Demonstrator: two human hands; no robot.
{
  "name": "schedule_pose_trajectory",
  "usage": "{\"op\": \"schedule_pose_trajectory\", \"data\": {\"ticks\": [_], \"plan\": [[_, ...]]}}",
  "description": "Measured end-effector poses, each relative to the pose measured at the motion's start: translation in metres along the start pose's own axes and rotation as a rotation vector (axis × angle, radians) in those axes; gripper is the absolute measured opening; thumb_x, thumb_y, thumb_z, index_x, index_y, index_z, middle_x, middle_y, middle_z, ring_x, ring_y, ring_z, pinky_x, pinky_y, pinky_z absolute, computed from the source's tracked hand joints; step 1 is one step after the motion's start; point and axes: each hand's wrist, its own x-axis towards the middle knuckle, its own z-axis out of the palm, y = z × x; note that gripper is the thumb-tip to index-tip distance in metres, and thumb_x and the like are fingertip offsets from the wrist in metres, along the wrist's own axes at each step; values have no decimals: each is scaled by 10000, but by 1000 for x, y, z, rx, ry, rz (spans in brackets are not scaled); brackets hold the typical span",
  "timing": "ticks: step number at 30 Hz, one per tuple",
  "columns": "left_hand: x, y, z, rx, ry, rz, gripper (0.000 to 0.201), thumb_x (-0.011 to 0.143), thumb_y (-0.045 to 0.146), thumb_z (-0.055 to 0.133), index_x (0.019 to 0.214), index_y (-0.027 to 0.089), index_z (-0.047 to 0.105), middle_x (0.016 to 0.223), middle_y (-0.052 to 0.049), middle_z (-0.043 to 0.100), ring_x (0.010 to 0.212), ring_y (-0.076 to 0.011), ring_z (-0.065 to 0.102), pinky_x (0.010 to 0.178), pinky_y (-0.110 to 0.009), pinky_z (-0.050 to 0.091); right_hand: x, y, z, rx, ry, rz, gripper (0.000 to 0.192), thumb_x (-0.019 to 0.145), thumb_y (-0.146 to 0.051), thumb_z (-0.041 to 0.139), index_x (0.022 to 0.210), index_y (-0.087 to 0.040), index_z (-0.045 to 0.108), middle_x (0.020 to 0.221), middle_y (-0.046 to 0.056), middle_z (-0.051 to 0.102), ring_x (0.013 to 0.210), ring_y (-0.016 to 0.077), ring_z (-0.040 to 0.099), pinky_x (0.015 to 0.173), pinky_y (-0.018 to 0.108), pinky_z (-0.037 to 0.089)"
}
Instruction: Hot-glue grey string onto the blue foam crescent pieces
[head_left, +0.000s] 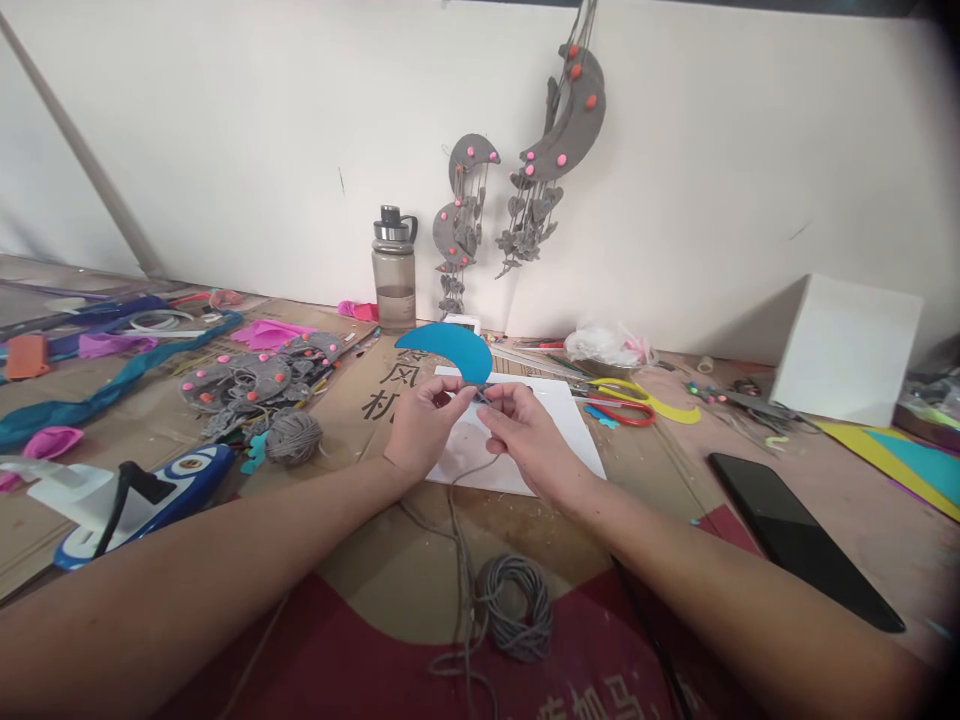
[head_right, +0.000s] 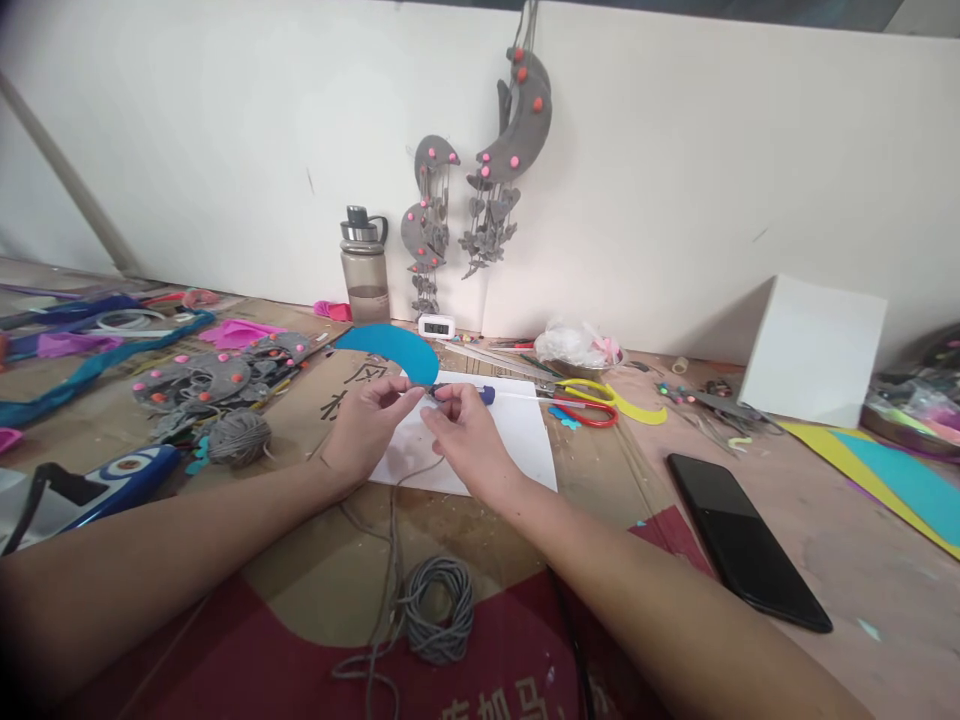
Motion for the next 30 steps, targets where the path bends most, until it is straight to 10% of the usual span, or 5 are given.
{"op": "schedule_pose_trajectory", "data": {"ticks": [30], "plan": [[2,-5,1,-206,-198,-183,273,717,419,693,826,169,696,544,42,470,459,-54,320,440,-212,262,4,1,-12,-274,243,-210,183,790,-378,582,755,-198,574,664,-25,538,622,120,439,597,269,356]]}}
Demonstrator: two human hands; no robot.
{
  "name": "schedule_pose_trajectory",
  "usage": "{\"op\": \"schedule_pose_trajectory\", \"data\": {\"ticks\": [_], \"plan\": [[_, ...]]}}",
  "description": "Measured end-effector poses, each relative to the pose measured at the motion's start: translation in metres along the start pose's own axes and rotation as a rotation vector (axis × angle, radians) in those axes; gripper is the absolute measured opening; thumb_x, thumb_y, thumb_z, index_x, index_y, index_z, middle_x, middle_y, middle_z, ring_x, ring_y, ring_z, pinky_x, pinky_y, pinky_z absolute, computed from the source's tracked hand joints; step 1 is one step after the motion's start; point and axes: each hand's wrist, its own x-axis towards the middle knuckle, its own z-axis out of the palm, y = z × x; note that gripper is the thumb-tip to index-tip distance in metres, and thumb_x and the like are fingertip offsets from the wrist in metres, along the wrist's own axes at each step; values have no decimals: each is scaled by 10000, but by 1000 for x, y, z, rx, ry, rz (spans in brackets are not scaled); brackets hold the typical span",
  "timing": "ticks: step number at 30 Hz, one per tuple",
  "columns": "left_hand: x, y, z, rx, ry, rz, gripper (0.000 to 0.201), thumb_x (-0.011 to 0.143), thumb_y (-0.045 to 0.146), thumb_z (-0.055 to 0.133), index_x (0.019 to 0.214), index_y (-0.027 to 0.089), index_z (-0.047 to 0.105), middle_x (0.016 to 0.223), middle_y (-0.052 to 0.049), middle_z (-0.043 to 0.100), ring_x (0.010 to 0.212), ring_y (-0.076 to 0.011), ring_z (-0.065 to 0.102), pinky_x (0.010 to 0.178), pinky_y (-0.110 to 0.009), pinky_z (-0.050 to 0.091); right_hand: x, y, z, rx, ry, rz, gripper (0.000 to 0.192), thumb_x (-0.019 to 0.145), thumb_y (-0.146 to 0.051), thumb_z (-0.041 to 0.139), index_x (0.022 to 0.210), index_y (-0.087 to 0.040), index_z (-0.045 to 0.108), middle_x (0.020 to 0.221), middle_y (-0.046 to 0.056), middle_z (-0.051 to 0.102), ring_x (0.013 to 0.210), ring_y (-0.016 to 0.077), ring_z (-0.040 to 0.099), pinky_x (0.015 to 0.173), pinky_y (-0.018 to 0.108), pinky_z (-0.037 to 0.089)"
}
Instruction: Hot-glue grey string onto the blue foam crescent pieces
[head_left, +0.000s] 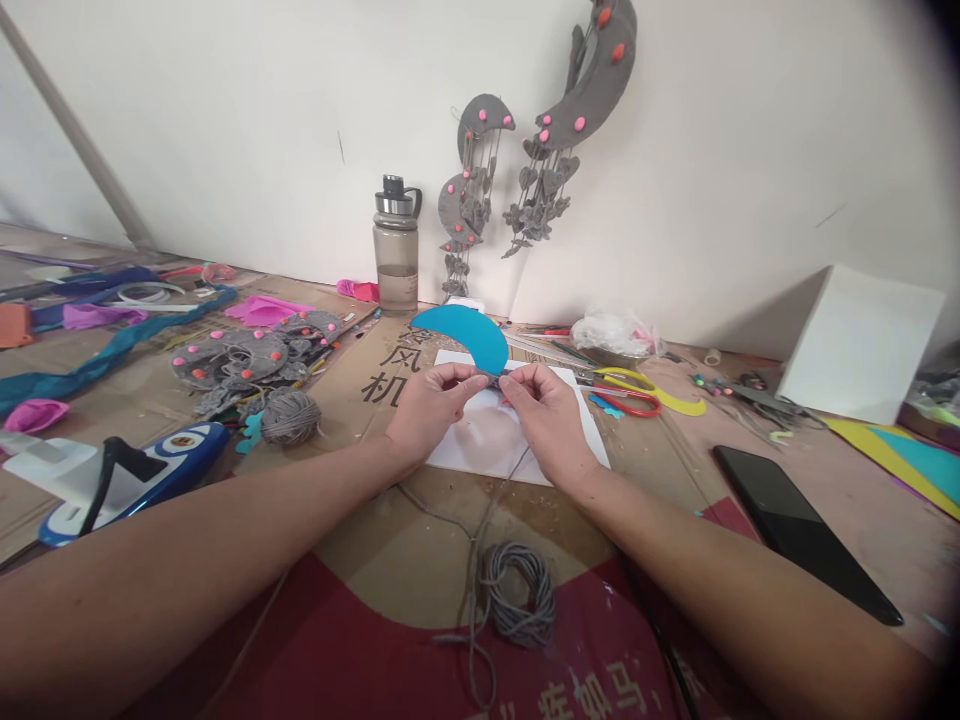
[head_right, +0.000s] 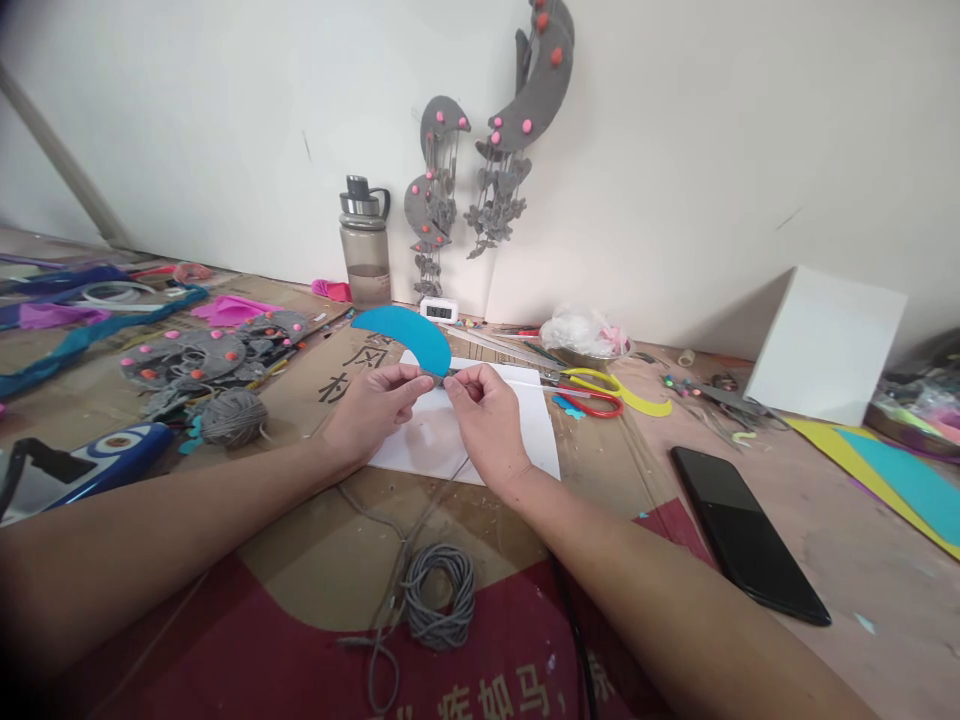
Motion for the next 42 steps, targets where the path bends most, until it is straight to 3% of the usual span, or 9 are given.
{"op": "schedule_pose_trajectory", "data": {"ticks": [14,22,30,39,42], "plan": [[-2,2,-1,-81,-68,-20,283,693,436,716,772,171,657,559,48,445,472,-50,318,442,-205,250,0,-1,0,25,10,23,169,766,-358,595,717,-200,559,641,-33,521,610,115,422,582,260,347],[0,2,-2,-86,-113,-35,299,714,444,696,703,161,601,528,53,405,473,-52,299,445,-205,198,2,1,2,189,-40,40,175,734,-363,619,795,-199,624,715,-16,615,644,119,500,628,265,393],[-1,5,-2,-92,-138,-46,268,727,415,682,729,152,625,514,54,389,476,-57,298,455,-208,203,0,-1,3,206,-41,55,180,722,-372,624,769,-199,636,769,9,672,694,137,562,674,280,442],[0,1,2,-185,-82,27,264,710,322,722,799,171,524,652,44,530,477,-39,382,458,-194,297,-3,-4,3,146,-20,10,168,738,-363,610,759,-196,612,727,2,626,652,126,519,632,270,423],[-2,1,3,-107,-53,81,282,705,310,727,789,173,495,680,38,561,489,-45,445,469,-197,354,-5,-6,3,130,-19,4,147,747,-339,603,756,-193,607,726,-4,620,651,122,516,625,262,411]]}}
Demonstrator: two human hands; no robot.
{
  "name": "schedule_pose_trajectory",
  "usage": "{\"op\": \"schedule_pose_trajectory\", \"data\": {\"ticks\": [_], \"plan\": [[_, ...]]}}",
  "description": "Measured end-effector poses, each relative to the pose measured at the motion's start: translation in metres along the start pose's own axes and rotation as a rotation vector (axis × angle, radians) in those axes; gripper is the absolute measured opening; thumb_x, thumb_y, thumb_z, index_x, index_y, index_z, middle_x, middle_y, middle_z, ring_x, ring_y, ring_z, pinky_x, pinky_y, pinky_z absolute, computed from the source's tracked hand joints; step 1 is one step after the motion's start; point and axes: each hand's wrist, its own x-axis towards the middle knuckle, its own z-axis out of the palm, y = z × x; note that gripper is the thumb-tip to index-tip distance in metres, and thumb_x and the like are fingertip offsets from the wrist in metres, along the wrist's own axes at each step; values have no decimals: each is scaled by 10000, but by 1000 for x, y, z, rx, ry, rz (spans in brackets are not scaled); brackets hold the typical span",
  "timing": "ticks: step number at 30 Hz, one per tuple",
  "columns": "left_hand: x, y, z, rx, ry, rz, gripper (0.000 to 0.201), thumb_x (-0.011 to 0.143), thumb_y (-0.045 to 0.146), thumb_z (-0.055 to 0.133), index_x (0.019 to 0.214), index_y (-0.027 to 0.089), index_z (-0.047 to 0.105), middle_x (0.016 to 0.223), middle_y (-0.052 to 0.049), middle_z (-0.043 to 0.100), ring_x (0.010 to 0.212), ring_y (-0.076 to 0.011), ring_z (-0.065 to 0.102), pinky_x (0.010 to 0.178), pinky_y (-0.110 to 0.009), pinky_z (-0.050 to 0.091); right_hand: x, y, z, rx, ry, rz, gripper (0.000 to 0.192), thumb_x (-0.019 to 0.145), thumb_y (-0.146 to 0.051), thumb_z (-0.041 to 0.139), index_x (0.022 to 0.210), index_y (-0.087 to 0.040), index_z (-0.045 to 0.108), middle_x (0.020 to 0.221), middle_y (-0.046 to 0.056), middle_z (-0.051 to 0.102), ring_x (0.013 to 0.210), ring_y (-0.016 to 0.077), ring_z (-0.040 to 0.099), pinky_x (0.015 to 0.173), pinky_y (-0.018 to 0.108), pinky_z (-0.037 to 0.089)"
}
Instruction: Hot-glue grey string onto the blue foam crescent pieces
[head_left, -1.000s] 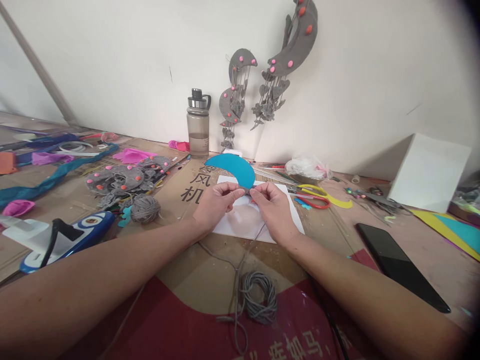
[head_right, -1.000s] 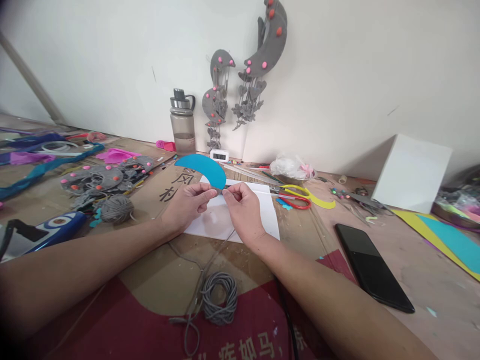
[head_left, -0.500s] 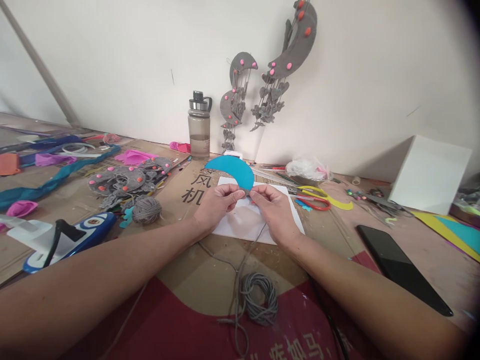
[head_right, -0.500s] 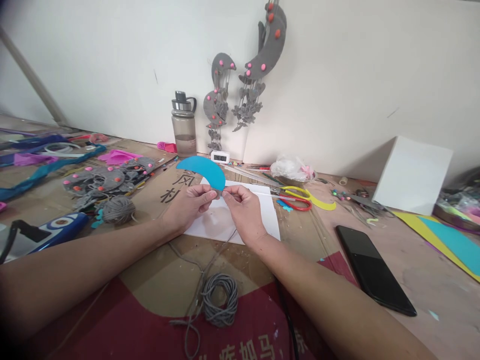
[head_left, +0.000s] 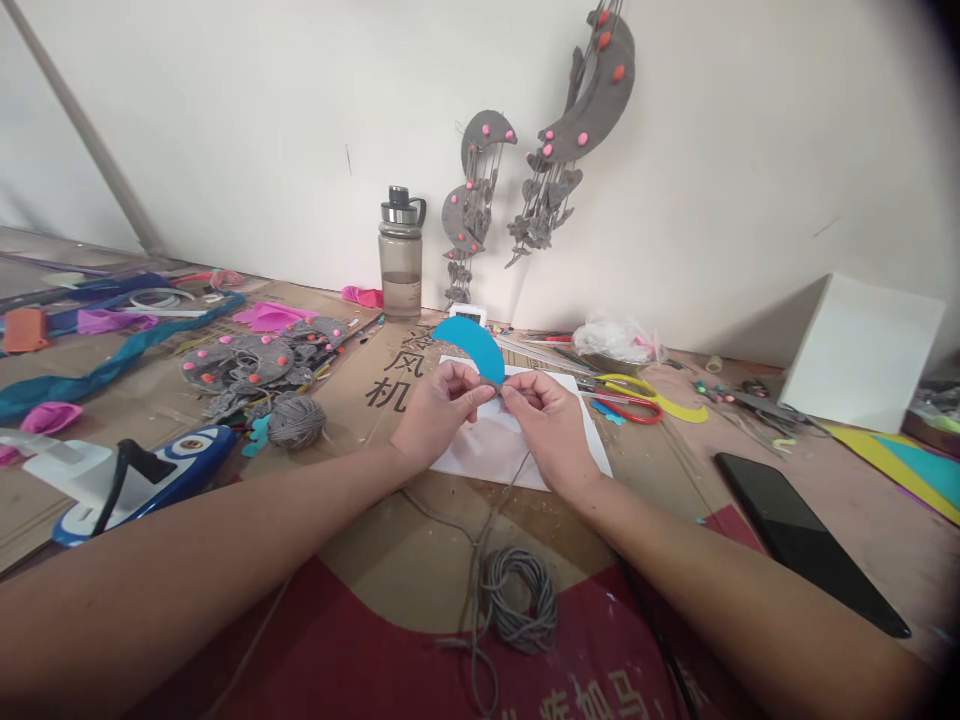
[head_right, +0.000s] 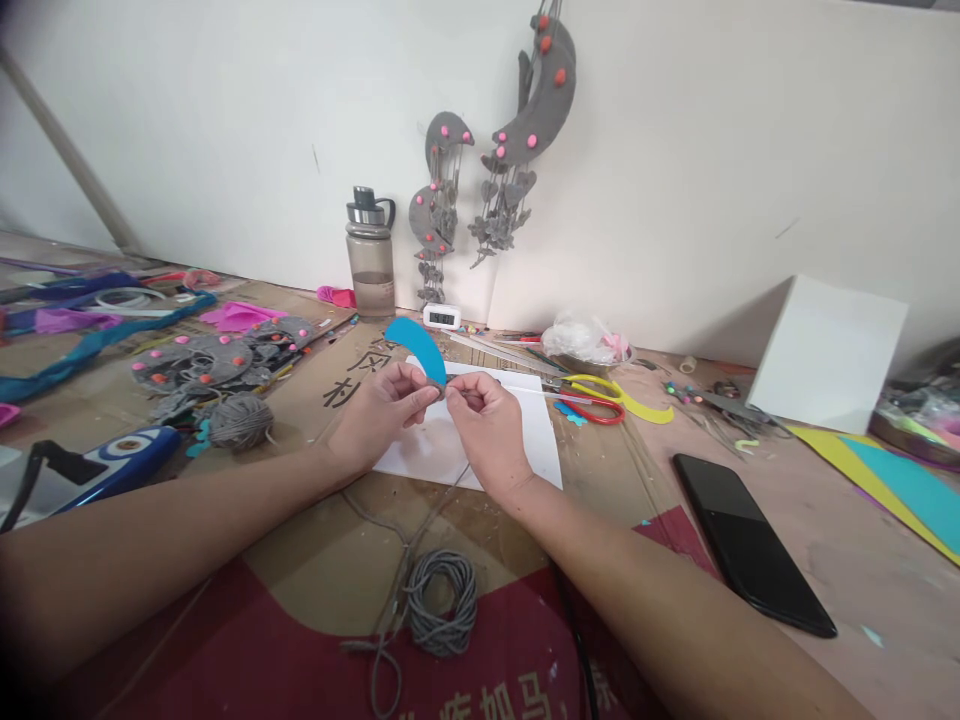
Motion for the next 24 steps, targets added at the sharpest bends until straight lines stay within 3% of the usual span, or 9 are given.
{"op": "schedule_pose_trajectory", "data": {"ticks": [5,13,24], "plan": [[-3,2,2,179,63,65,252,722,318,701,840,140,566,783,-13,610,502,-53,490,461,-212,399,-1,-3,1,-68,18,-31,126,743,-316,604,733,-190,597,705,-9,612,626,116,497,598,256,386],[-5,1,5,86,20,98,305,684,257,734,895,143,547,810,-17,617,696,-106,602,628,-251,509,-4,-4,1,-125,-2,-79,129,783,-322,585,767,-201,624,648,-15,606,575,119,482,557,259,385],[-3,6,6,50,87,29,182,752,190,638,868,146,505,704,13,591,587,-85,581,540,-221,447,-6,0,3,-102,-124,-143,216,862,-315,513,996,-213,649,930,37,687,828,154,616,779,303,466]]}}
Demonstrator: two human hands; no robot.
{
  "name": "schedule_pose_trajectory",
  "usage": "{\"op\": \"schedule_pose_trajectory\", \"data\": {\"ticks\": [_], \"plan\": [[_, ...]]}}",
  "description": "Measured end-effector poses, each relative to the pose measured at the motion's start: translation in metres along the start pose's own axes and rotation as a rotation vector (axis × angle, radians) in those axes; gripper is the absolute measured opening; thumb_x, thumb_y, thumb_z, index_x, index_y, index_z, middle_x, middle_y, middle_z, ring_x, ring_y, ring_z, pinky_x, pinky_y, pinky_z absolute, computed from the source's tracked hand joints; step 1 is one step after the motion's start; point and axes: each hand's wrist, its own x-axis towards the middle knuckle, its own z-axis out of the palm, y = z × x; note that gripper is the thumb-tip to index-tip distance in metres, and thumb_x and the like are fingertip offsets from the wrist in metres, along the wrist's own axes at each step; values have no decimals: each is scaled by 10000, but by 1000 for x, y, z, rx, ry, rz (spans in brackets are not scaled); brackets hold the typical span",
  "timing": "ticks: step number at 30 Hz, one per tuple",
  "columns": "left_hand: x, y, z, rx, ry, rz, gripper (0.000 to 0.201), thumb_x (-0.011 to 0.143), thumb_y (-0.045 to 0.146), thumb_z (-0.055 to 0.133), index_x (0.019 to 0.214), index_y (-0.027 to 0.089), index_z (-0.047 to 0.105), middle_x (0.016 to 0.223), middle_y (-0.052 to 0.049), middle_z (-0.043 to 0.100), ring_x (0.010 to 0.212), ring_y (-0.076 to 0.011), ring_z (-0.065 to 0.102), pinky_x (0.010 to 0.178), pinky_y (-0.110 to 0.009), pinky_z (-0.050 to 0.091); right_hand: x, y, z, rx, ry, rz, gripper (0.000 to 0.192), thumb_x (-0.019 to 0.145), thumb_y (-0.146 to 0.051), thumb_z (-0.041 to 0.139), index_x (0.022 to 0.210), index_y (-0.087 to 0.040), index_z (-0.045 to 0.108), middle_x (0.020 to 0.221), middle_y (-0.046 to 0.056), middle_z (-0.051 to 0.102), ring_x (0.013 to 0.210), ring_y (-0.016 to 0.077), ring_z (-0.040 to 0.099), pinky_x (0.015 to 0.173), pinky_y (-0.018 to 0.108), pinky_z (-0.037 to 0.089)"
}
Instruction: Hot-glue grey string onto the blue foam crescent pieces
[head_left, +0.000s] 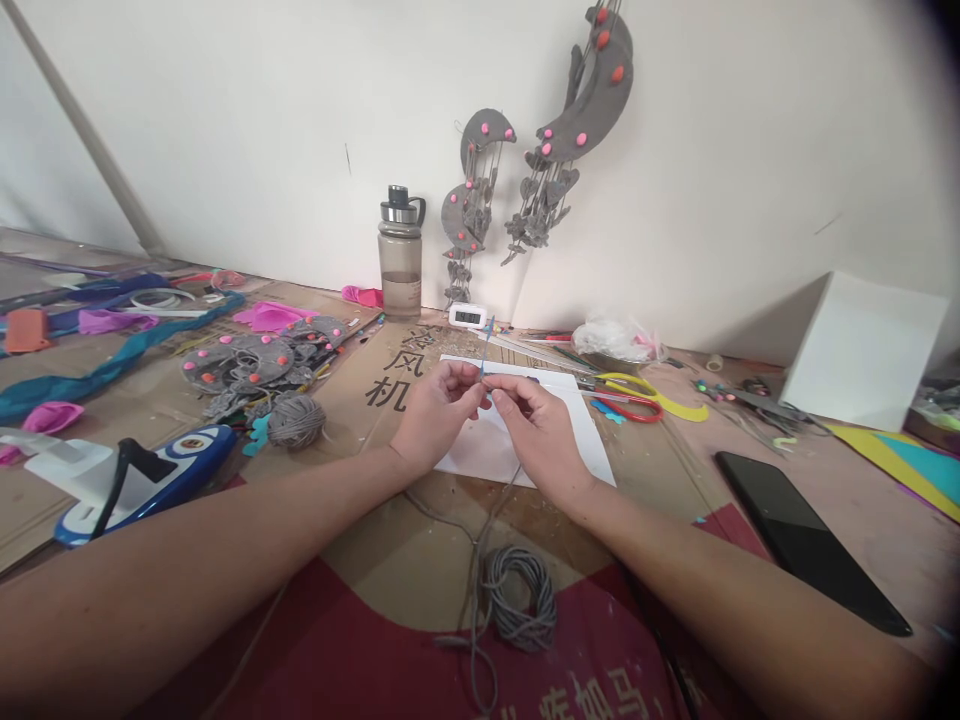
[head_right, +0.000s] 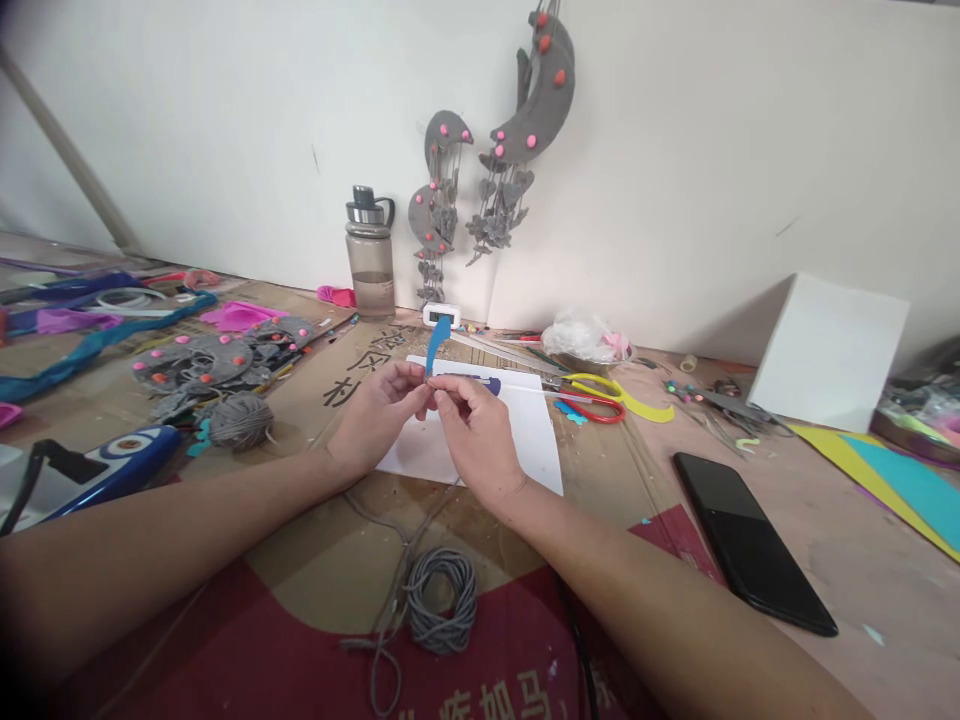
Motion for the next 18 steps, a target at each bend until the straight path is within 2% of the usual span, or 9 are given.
{"op": "schedule_pose_trajectory", "data": {"ticks": [5,13,18], "plan": [[-1,3,0,1,-20,-8,93,791,190,585,833,150,513,653,20,583,555,-70,534,543,-214,419,-1,3,1,-13,1,-9,193,865,-331,510,998,-225,599,817,12,664,748,152,597,723,300,458],[0,-2,-5,-28,-35,-66,128,774,253,607,756,171,511,507,46,541,432,-55,443,449,-195,311,0,6,1,-49,11,-11,136,850,-338,524,886,-220,581,879,25,641,778,158,572,729,295,447],[1,-4,-6,-69,-103,-81,133,777,246,606,780,177,492,507,23,587,423,-75,462,441,-205,340,2,8,0,-91,35,4,142,845,-345,529,818,-213,573,806,10,621,726,149,547,693,289,428]]}}
